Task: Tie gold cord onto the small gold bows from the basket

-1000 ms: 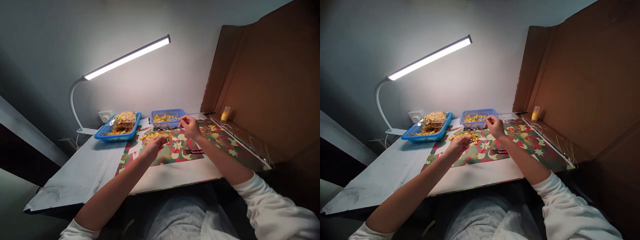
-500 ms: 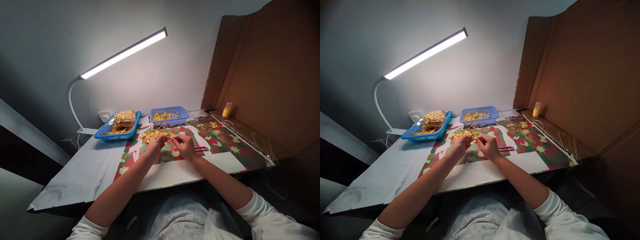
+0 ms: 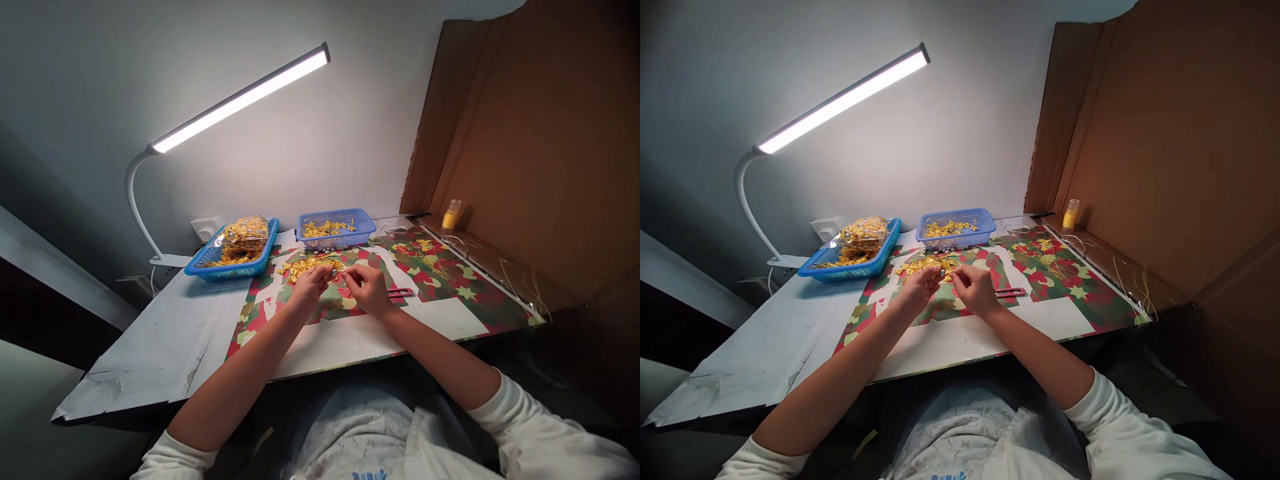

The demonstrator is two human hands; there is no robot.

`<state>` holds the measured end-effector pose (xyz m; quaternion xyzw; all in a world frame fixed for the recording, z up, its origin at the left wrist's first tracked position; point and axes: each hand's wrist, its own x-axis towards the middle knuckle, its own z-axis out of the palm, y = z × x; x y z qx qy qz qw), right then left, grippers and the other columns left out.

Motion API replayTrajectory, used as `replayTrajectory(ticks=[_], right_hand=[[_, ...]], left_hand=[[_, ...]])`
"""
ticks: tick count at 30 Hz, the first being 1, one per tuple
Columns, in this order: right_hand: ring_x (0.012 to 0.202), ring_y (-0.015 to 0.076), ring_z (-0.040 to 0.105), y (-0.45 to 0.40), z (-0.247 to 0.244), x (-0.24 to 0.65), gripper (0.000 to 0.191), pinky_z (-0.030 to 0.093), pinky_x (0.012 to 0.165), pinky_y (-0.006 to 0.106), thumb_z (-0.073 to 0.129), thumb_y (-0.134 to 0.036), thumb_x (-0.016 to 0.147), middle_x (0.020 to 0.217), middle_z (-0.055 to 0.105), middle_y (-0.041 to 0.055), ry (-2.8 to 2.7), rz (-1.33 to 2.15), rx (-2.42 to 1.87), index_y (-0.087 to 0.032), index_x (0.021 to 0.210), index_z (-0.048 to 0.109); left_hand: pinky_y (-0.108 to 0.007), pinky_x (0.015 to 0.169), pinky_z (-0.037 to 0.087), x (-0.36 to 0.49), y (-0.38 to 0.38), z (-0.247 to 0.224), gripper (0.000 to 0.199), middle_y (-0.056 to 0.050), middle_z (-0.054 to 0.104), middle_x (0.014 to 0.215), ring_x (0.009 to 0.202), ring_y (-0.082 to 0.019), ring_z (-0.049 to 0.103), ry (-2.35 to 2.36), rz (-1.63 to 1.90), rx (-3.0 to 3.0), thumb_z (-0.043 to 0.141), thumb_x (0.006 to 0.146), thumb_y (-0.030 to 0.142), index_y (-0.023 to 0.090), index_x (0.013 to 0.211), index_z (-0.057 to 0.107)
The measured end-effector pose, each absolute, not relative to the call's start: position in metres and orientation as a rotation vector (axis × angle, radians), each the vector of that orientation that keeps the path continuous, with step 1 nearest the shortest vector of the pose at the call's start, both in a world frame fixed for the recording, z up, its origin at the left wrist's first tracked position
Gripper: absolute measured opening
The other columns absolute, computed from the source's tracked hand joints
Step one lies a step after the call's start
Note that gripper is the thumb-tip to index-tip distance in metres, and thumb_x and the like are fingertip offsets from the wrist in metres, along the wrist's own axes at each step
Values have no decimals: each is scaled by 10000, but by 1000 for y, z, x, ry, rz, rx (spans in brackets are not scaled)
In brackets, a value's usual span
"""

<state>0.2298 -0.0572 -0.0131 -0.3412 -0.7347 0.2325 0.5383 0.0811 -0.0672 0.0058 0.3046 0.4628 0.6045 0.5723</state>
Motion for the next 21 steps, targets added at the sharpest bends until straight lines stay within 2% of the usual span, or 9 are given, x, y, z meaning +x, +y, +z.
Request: replayTrajectory(ticks=[6, 21], right_hand=[[508, 119, 494, -59, -11, 229, 194, 384, 511, 254, 550, -299, 837, 568, 570, -3, -1728, 575, -812, -187, 694, 617], [500, 119, 471, -63, -9, 229, 191, 374, 509, 261, 543, -299, 835, 546, 540, -12, -1696, 553, -796, -195, 693, 617]], left_hand=[[-214, 601, 371, 83, -69, 8, 217, 36, 580, 558, 649, -117, 608, 1096, 1445, 722, 787, 512, 281, 176, 585, 612], [-221, 573, 383, 84, -67, 4, 183, 32, 598, 550, 550, -82, 522, 1009, 1591, 843, 787, 512, 197, 168, 553, 611]])
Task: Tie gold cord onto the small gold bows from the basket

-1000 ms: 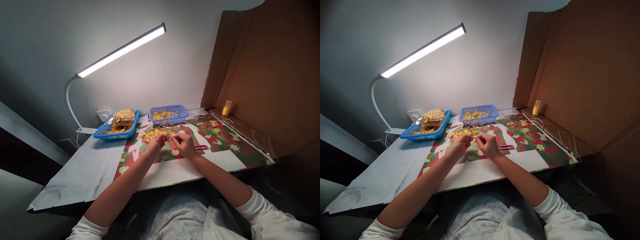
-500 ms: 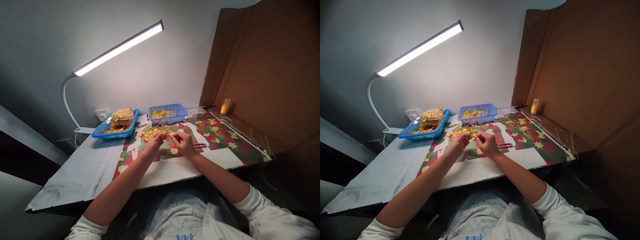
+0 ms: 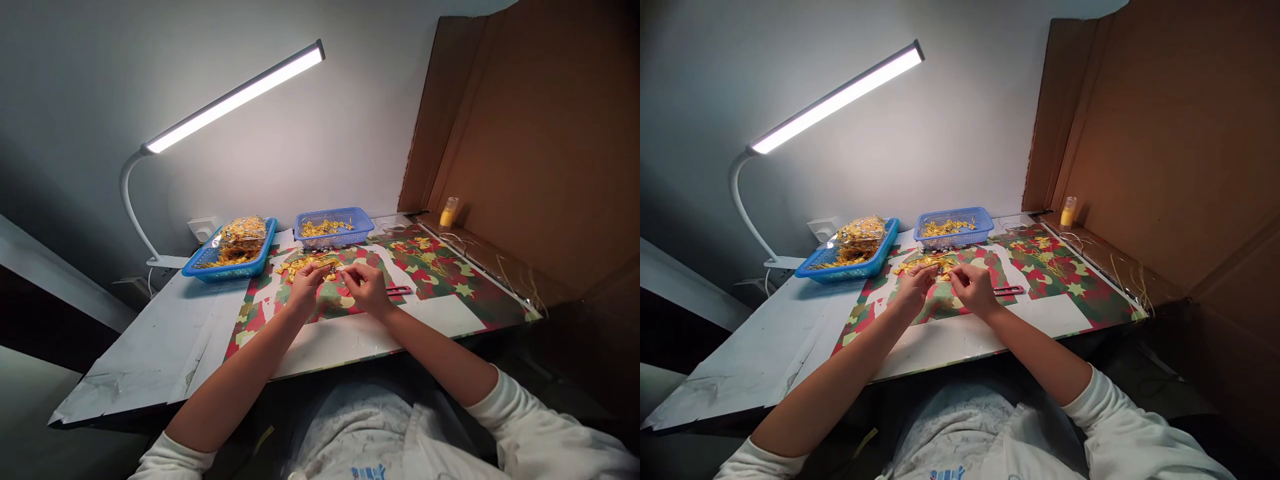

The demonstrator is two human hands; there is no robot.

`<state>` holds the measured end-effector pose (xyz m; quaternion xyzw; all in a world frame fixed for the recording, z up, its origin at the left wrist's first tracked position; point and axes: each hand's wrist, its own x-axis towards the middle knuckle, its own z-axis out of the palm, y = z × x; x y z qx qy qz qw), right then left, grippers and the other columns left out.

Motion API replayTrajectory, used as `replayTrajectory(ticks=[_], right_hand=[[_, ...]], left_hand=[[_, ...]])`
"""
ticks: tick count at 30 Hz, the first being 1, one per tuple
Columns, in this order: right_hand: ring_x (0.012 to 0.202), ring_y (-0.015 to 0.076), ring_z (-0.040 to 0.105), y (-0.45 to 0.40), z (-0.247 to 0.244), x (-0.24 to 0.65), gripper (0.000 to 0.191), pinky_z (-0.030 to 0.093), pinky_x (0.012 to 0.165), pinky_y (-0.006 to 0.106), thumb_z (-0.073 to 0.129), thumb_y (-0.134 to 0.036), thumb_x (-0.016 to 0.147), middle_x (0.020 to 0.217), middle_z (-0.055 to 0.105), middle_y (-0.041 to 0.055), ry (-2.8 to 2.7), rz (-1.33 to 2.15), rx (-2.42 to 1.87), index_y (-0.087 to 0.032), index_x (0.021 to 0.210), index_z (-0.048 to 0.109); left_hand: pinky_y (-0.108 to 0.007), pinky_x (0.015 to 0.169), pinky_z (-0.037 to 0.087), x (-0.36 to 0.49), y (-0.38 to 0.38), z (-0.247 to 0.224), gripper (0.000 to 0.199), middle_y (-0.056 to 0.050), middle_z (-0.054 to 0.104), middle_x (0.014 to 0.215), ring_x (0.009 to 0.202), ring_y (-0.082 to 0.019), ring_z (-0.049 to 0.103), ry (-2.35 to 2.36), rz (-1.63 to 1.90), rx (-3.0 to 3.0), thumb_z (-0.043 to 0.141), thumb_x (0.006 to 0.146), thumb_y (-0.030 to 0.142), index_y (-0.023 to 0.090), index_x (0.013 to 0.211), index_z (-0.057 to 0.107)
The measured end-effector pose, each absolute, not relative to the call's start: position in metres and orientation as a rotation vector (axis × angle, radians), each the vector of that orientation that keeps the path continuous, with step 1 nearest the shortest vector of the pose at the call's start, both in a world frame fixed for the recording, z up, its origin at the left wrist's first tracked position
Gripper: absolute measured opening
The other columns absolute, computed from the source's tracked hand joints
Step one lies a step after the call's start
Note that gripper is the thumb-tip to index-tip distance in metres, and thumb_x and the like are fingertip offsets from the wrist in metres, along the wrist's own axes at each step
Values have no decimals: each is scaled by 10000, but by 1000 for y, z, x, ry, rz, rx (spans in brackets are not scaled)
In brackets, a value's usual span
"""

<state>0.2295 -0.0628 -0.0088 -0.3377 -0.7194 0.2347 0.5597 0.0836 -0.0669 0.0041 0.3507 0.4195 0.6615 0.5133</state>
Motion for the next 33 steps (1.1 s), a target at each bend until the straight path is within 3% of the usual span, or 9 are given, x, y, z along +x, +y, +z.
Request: replayTrajectory(ticks=[10, 18, 33], right_hand=[[518, 121, 480, -63, -10, 231, 194, 383, 513, 260, 548, -323, 857, 579, 577, -3, -1704, 567, -752, -199, 739, 638], [512, 106, 470, -64, -9, 230, 171, 383, 512, 246, 560, -286, 862, 566, 562, -16, -1697, 521, -681, -189, 746, 640], [504, 97, 455, -63, -9, 230, 176, 380, 493, 243, 561, -278, 862, 580, 583, -6, -1706, 481, -648, -177, 738, 634]], left_hand=[[-260, 693, 459, 82, -70, 5, 233, 0, 684, 675, 671, -128, 596, 924, 1709, 980, 846, 484, 279, 185, 580, 656], [-276, 677, 477, 75, -71, 5, 209, -19, 691, 720, 697, -149, 609, 910, 1690, 1159, 839, 528, 300, 188, 564, 665], [-233, 594, 418, 75, -65, 2, 206, 14, 655, 619, 584, -101, 555, 874, 1597, 938, 809, 454, 214, 171, 557, 636]])
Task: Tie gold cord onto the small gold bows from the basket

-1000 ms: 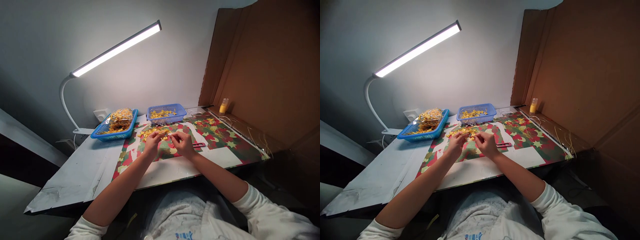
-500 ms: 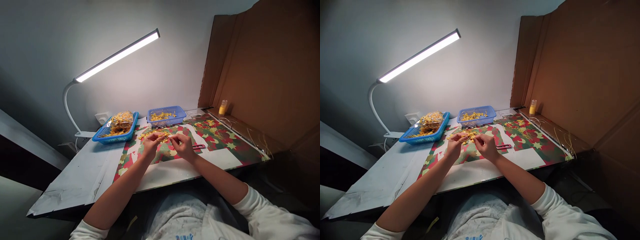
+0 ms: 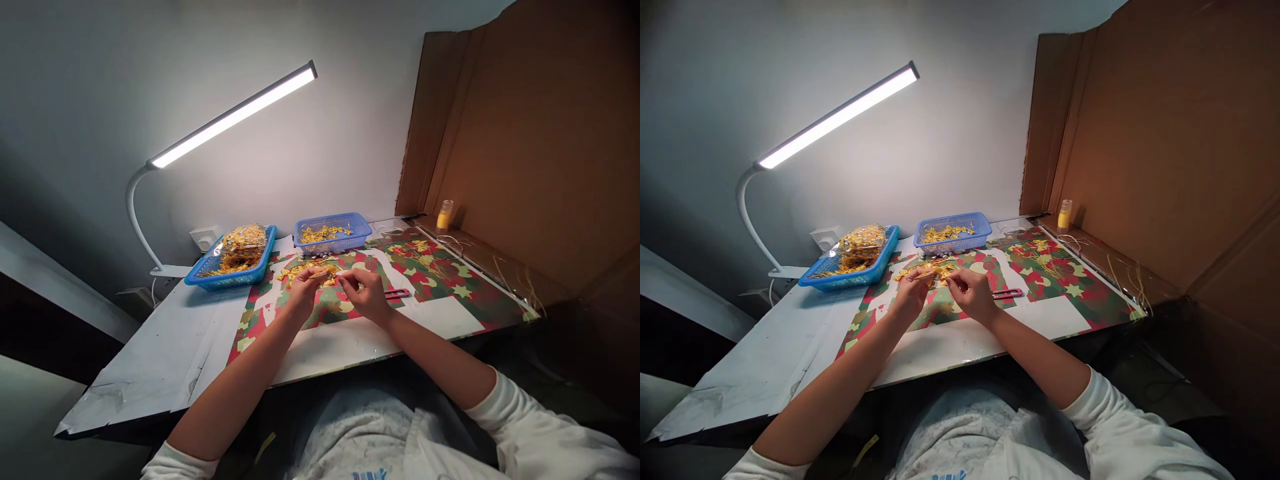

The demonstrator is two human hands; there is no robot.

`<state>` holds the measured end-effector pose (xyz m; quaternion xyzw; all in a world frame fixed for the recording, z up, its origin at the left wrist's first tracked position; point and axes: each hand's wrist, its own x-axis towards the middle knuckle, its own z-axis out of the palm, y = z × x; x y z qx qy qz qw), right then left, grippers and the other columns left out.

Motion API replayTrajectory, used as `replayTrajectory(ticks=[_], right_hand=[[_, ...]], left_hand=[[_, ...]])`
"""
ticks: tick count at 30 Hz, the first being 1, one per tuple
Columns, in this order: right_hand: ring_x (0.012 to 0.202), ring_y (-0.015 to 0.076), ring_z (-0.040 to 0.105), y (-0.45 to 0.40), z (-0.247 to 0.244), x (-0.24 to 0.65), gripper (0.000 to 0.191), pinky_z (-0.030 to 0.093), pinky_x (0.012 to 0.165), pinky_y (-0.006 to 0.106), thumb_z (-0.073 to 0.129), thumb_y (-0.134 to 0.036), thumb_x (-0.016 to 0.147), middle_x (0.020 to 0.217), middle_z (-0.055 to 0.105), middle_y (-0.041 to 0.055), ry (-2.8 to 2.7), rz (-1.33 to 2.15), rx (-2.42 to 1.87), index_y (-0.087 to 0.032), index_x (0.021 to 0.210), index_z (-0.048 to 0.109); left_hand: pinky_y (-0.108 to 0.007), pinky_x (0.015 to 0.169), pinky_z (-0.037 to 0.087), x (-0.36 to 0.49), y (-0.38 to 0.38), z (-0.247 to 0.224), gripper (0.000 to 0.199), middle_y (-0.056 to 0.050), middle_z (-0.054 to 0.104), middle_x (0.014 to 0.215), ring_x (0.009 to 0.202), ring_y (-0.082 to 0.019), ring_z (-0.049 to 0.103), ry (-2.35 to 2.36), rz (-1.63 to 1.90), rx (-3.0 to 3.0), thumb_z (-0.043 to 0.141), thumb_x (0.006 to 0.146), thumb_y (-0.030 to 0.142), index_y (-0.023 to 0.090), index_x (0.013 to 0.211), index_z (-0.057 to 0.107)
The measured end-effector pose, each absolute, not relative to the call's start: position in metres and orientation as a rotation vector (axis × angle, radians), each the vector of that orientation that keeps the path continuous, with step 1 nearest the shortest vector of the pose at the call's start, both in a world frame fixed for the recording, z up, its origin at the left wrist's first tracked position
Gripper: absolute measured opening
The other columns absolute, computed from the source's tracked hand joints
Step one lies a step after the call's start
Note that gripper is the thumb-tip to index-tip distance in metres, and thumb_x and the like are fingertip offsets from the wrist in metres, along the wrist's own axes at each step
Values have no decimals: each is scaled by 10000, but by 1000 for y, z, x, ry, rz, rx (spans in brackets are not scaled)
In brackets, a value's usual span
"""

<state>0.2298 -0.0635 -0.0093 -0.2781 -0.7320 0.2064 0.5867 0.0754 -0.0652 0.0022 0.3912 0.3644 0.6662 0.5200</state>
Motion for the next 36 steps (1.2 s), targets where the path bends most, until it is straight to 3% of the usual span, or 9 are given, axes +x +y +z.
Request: replayTrajectory(ticks=[12, 24, 36], right_hand=[[487, 92, 450, -63, -11, 229, 145, 364, 478, 236, 568, -248, 847, 573, 582, -11, -1696, 528, -674, -172, 754, 648], [490, 93, 447, -64, -9, 230, 162, 366, 486, 240, 571, -254, 852, 562, 561, -15, -1703, 484, -640, -179, 717, 622], [514, 99, 440, -62, -10, 232, 179, 366, 502, 242, 556, -276, 870, 574, 546, -14, -1728, 507, -634, -180, 729, 612]], left_hand=[[-229, 616, 423, 75, -67, 1, 225, 22, 632, 596, 591, -94, 549, 907, 1581, 1005, 827, 472, 232, 165, 543, 623], [-291, 685, 486, 72, -67, -2, 202, -13, 677, 679, 676, -149, 609, 890, 1643, 1180, 831, 519, 281, 184, 559, 658], [-244, 624, 428, 73, -66, -1, 228, 5, 636, 595, 606, -115, 562, 913, 1480, 1060, 821, 485, 242, 164, 552, 617]])
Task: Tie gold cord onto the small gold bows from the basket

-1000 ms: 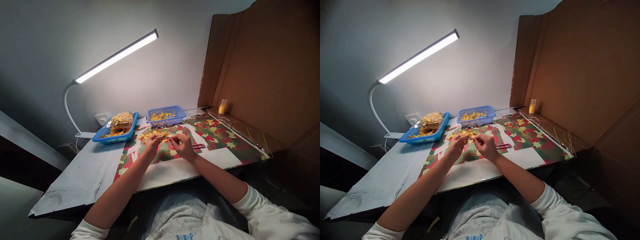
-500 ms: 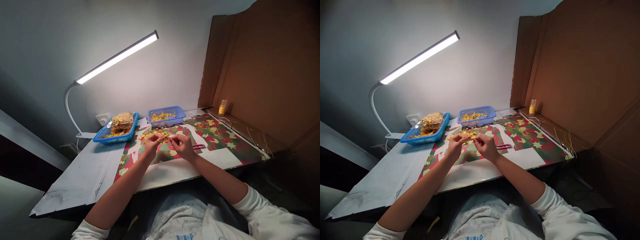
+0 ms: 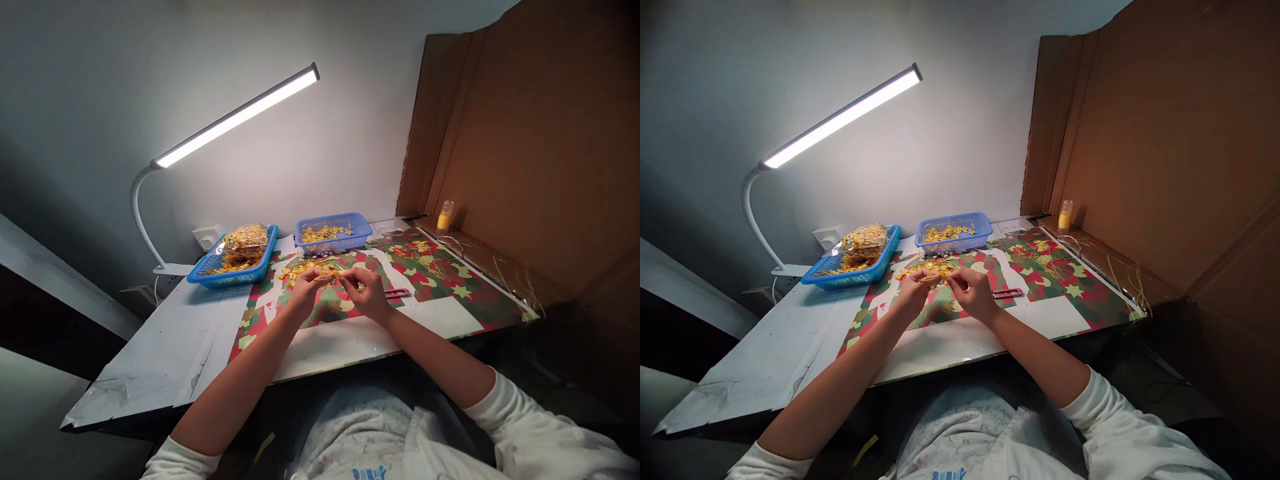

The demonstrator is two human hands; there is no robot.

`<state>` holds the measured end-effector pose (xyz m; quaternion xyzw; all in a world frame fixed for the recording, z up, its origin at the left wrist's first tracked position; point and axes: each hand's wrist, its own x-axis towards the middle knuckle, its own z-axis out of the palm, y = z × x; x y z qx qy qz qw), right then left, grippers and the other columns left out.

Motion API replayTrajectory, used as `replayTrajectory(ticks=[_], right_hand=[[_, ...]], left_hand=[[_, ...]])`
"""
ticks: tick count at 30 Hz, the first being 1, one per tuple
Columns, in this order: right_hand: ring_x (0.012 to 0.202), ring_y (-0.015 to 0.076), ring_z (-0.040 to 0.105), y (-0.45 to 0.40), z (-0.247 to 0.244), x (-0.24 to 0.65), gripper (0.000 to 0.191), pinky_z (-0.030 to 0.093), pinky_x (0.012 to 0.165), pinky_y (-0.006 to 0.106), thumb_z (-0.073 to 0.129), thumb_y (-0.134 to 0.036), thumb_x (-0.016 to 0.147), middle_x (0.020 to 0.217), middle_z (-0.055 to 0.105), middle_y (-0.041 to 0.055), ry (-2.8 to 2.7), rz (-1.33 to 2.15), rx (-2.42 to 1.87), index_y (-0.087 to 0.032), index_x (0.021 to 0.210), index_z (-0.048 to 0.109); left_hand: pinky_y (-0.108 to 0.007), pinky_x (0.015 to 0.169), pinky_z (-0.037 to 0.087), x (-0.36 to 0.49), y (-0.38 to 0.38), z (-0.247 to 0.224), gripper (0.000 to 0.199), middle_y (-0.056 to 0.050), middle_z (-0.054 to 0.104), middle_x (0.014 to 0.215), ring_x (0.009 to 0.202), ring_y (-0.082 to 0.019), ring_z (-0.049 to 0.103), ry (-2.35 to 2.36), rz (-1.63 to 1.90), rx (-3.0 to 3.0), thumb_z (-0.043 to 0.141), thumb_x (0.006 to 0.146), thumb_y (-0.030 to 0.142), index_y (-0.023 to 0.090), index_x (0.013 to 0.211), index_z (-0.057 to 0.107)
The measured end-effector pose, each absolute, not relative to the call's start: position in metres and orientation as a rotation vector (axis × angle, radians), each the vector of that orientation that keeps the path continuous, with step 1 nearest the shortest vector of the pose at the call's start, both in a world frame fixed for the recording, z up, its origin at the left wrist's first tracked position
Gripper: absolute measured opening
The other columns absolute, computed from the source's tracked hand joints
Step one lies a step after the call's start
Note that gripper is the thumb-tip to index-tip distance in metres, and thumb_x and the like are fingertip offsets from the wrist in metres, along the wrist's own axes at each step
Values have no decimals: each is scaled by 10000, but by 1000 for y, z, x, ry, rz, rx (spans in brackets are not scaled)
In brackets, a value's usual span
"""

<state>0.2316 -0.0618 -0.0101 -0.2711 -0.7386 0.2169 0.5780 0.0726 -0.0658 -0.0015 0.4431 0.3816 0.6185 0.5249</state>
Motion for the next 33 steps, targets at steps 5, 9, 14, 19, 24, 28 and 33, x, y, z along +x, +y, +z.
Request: replayTrajectory(ticks=[5, 9, 14, 19, 24, 28, 33], right_hand=[[523, 107, 463, -61, -9, 233, 196, 382, 508, 249, 560, -307, 869, 575, 559, -8, -1735, 541, -665, -183, 727, 615], [524, 109, 471, -61, -8, 234, 215, 389, 509, 253, 567, -323, 863, 587, 581, 1, -1743, 557, -663, -181, 710, 618], [523, 107, 466, -60, -9, 234, 204, 387, 509, 251, 570, -310, 861, 583, 575, -2, -1755, 573, -648, -180, 713, 622], [548, 110, 482, -57, -8, 236, 205, 388, 520, 249, 553, -308, 876, 626, 593, 6, -1781, 567, -624, -176, 731, 614], [568, 113, 489, -53, -7, 241, 187, 401, 534, 250, 547, -305, 881, 662, 598, 10, -1818, 531, -593, -181, 757, 613], [596, 121, 504, -50, -5, 244, 186, 398, 539, 253, 535, -289, 890, 675, 603, 15, -1854, 510, -571, -186, 759, 615], [648, 135, 531, -47, -7, 248, 193, 408, 566, 263, 524, -298, 905, 711, 621, 23, -1894, 540, -548, -191, 776, 621]], left_hand=[[-245, 623, 415, 73, -68, 4, 177, 7, 636, 628, 609, -112, 563, 900, 1383, 933, 771, 512, 186, 161, 610, 625], [-228, 651, 420, 72, -70, 6, 194, 28, 620, 628, 624, -96, 570, 900, 1355, 842, 774, 531, 180, 166, 612, 598], [-220, 620, 418, 73, -71, 8, 172, 18, 636, 646, 630, -102, 587, 896, 1317, 821, 769, 540, 194, 160, 642, 635], [-207, 588, 417, 72, -71, 10, 137, 14, 644, 632, 603, -98, 601, 924, 1238, 744, 735, 559, 162, 156, 635, 621], [-194, 522, 383, 70, -71, 11, 93, 15, 608, 578, 542, -85, 577, 904, 1150, 698, 676, 616, 132, 157, 628, 587], [-194, 497, 375, 69, -71, 11, 82, 21, 590, 563, 503, -76, 561, 889, 1110, 654, 638, 651, 110, 157, 645, 571], [-205, 492, 391, 67, -71, 10, 81, 15, 580, 549, 467, -77, 535, 900, 1056, 666, 620, 686, 121, 160, 643, 564]])
